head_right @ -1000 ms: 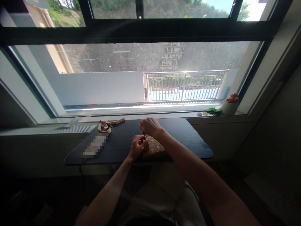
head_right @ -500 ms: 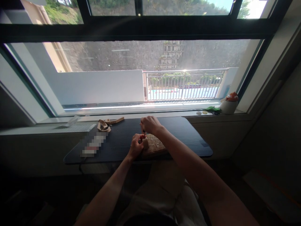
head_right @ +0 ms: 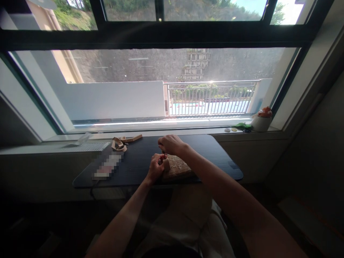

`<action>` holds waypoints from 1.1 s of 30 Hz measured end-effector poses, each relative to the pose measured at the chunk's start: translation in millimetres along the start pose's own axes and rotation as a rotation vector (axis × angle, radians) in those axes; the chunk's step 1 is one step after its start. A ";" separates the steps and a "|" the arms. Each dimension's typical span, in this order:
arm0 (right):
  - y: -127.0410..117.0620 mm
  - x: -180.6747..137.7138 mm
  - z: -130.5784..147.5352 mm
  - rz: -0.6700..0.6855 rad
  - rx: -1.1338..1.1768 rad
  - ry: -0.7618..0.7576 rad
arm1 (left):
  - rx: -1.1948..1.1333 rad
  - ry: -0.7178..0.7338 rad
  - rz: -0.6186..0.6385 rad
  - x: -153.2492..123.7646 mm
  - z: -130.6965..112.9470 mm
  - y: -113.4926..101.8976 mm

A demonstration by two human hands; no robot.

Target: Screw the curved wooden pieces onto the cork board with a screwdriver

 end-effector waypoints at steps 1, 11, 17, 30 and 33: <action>0.4 0.9 0.2 0.000 0.000 0.005 | -0.001 -0.003 -0.001 0.1 0.0 -0.1; 9.9 6.8 -12.1 -0.028 -0.069 0.154 | -0.014 -0.020 0.004 0.6 -1.9 -0.1; 3.7 5.9 -11.2 -0.017 -0.098 0.145 | -0.001 -0.005 -0.003 0.8 0.4 0.4; 2.5 5.3 2.5 -0.038 -0.070 0.084 | -0.013 -0.017 0.009 0.3 -0.8 -0.2; 7.5 6.1 -4.0 -0.048 -0.093 0.145 | -0.018 -0.020 0.009 0.2 0.4 0.3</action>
Point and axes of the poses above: each hand's wrist, its own x-axis towards the middle knuckle, its own y-axis out of the palm, z = x × y, the point moved 6 cm from there along x, towards the middle knuckle, and after that the axes turned 14 degrees about -z, right-handed, at the moved point
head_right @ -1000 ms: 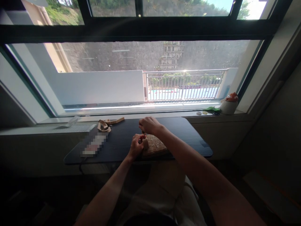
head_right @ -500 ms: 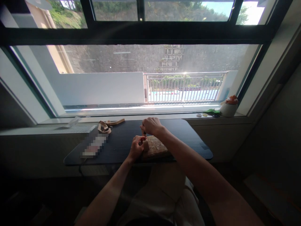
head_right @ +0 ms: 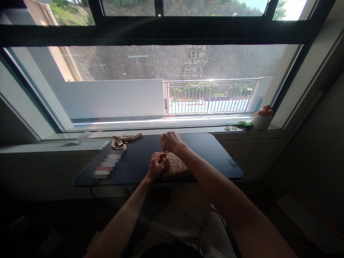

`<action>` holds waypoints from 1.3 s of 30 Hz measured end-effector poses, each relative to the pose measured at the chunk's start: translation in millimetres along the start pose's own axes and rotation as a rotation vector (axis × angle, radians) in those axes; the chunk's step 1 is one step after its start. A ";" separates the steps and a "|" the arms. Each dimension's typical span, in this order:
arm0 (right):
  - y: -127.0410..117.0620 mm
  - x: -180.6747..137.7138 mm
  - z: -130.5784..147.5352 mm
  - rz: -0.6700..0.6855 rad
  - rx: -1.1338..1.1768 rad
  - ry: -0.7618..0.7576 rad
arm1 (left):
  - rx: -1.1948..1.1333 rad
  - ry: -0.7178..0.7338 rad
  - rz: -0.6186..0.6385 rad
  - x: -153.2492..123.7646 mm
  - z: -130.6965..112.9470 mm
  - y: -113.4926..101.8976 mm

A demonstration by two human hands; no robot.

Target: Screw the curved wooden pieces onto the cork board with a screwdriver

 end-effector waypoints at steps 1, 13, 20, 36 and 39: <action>1.5 0.1 -1.4 -0.004 -0.008 0.016 | -0.001 0.002 -0.002 0.0 0.3 0.0; -14.3 -6.4 1.6 0.031 0.064 -0.079 | 0.010 0.017 -0.011 0.0 -0.7 -0.5; -8.7 -4.3 -3.6 0.008 0.103 -0.027 | 0.015 0.013 -0.012 0.3 -3.8 -1.9; -10.6 -4.0 -6.6 0.015 0.166 0.007 | 0.002 0.010 -0.001 0.1 -2.4 -1.4; -9.9 -3.7 -5.7 0.008 0.173 -0.007 | -0.001 0.004 0.003 0.3 -3.0 -1.1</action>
Point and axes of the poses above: each hand's wrist, its own x-axis towards the middle knuckle, its own y-axis out of the palm, z = x × y, the point moved 6 cm from there along x, towards the middle knuckle, and after that the axes turned 14 degrees about -z, right-handed, at the moved point
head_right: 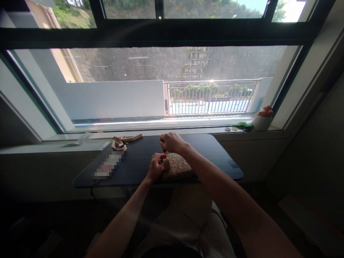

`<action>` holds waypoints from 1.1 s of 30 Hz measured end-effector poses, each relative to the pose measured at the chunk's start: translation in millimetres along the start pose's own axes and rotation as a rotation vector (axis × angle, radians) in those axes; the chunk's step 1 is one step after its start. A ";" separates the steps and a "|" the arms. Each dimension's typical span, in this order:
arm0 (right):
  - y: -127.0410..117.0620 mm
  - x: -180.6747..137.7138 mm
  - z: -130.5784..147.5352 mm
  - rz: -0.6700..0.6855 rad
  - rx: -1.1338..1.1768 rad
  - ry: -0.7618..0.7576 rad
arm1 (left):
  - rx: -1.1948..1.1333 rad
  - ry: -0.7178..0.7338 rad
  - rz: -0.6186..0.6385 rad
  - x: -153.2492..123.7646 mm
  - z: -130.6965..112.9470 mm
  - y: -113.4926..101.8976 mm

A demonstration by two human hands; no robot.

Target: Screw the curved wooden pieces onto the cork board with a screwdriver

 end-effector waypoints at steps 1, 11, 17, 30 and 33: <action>1.0 0.2 -0.3 -0.004 -0.001 0.004 | 0.000 -0.004 0.001 0.0 0.2 0.2; 8.1 2.2 -5.1 -0.058 -0.091 0.146 | -0.024 -0.023 -0.003 -0.2 4.5 0.9; 6.8 -2.6 -3.1 -0.065 -0.164 0.110 | -0.113 -0.129 -0.012 3.8 16.8 6.3; 10.4 7.8 11.7 0.002 -0.225 -0.121 | -0.084 -0.128 -0.096 3.2 21.1 9.7; 18.4 10.2 11.0 -0.014 -0.247 -0.084 | -0.080 -0.113 -0.097 3.0 18.5 8.8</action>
Point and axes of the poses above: each hand's wrist, its own x-axis towards the middle knuckle, its own y-axis out of the palm, z = x × y, the point moved 6 cm from there along x, towards the middle knuckle, and after that the axes turned 14 degrees about -z, right-handed, at the moved point
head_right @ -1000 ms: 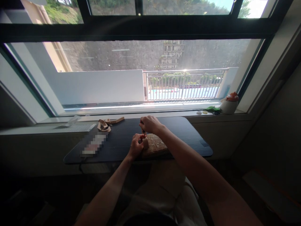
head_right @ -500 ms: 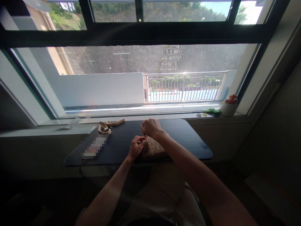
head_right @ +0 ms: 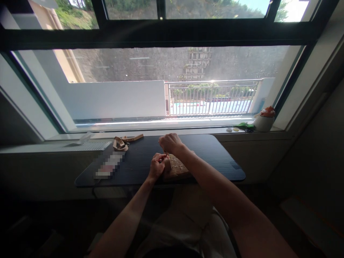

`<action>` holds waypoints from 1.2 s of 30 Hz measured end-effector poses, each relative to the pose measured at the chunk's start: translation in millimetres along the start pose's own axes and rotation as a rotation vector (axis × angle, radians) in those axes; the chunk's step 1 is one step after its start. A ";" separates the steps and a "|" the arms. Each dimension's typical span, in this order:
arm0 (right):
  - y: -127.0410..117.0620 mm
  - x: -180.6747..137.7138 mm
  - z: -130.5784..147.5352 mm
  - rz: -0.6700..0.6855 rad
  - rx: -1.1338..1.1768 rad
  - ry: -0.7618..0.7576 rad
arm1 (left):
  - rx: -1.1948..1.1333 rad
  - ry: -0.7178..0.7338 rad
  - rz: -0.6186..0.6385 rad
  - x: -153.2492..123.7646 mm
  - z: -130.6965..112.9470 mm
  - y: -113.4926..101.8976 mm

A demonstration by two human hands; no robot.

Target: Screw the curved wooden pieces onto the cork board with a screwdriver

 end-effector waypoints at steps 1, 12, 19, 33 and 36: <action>2.4 0.7 1.0 -0.003 -0.006 0.013 | 0.000 0.004 -0.003 -0.1 -0.7 -0.3; 4.1 2.3 7.2 -0.030 -0.017 -0.014 | 0.015 0.043 0.009 -0.6 -5.6 -2.0; 4.3 -0.8 9.0 -0.025 0.029 -0.097 | 0.031 0.044 0.018 -0.9 -6.0 -2.6; 9.3 -4.4 -3.6 -0.024 -0.005 0.133 | 0.009 0.045 0.003 -0.6 -5.2 -1.9; 2.0 -4.8 1.1 -0.022 0.020 0.035 | 0.028 0.059 0.016 -0.8 -6.7 -1.7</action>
Point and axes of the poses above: each hand's wrist, its own x-axis towards the middle knuckle, its own y-axis out of the palm, z = x × y, the point moved 6 cm from there along x, towards the middle knuckle, and after that the axes turned 14 degrees about -z, right-handed, at the moved point
